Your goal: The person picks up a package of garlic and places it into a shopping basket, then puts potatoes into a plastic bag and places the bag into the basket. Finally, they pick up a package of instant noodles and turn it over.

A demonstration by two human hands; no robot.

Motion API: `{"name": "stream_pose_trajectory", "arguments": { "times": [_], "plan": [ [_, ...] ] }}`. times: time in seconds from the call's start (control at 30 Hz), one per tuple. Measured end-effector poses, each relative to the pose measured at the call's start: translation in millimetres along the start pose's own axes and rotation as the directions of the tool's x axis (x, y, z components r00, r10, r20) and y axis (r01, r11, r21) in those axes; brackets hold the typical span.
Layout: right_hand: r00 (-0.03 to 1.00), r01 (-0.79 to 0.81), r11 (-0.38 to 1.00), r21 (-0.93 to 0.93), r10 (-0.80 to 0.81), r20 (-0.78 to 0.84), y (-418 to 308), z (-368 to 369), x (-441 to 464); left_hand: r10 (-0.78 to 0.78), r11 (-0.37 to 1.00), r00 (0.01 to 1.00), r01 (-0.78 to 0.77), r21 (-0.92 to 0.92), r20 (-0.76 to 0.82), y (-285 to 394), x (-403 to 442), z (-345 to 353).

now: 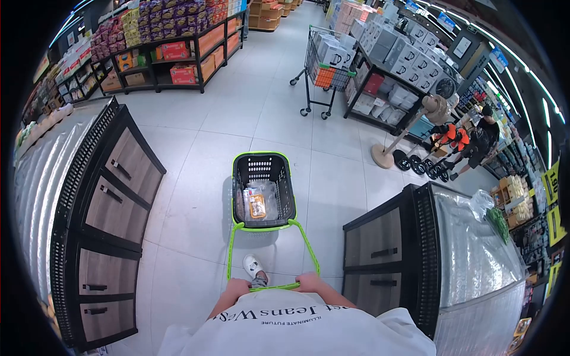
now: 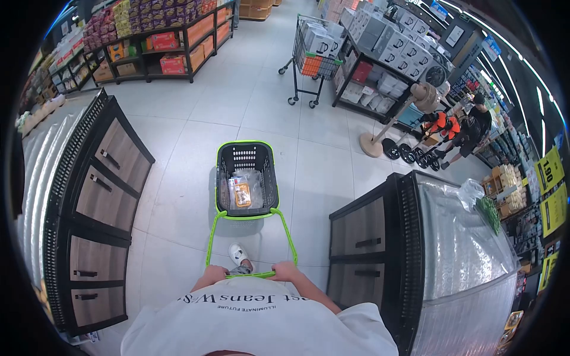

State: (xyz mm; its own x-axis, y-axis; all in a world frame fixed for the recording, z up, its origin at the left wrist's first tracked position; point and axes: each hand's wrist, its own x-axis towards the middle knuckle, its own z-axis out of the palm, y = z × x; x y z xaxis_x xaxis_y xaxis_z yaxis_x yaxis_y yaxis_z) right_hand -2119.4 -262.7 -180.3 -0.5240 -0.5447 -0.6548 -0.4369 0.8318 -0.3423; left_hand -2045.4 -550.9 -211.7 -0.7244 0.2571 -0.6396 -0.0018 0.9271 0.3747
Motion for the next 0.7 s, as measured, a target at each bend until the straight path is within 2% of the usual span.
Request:
{"name": "stream_pose_trajectory", "arguments": {
  "times": [0.2, 0.3, 0.47, 0.6, 0.7],
  "plan": [
    [0.999, -0.008, 0.999, 0.036, 0.009, -0.040, 15, -58, 47, -0.013, 0.999, 0.997, 0.009, -0.054, -0.078, -16, 37, -69],
    [1.000, -0.006, 0.998, -0.069, 0.007, 0.002, 16, -85, 65, -0.030, 0.999, 0.996, 0.028, -0.027, -0.081, -20, 58, -85],
    [0.989, 0.032, 0.999, 0.005, -0.031, -0.146, 31, -85, 95, -0.049, 0.998, 0.994, 0.045, -0.042, -0.094, -37, 79, -106],
    [0.928, 0.158, 0.987, 0.019, -0.142, -0.344, 43, -119, 122, -0.073, 0.996, 0.981, 0.062, -0.064, -0.178, -49, 102, -130],
    [0.906, 0.196, 0.980, -0.026, -0.191, -0.378, 69, -154, 145, -0.129, 0.986, 0.971, 0.105, -0.129, -0.202, -32, 123, -155]
  ]
}}
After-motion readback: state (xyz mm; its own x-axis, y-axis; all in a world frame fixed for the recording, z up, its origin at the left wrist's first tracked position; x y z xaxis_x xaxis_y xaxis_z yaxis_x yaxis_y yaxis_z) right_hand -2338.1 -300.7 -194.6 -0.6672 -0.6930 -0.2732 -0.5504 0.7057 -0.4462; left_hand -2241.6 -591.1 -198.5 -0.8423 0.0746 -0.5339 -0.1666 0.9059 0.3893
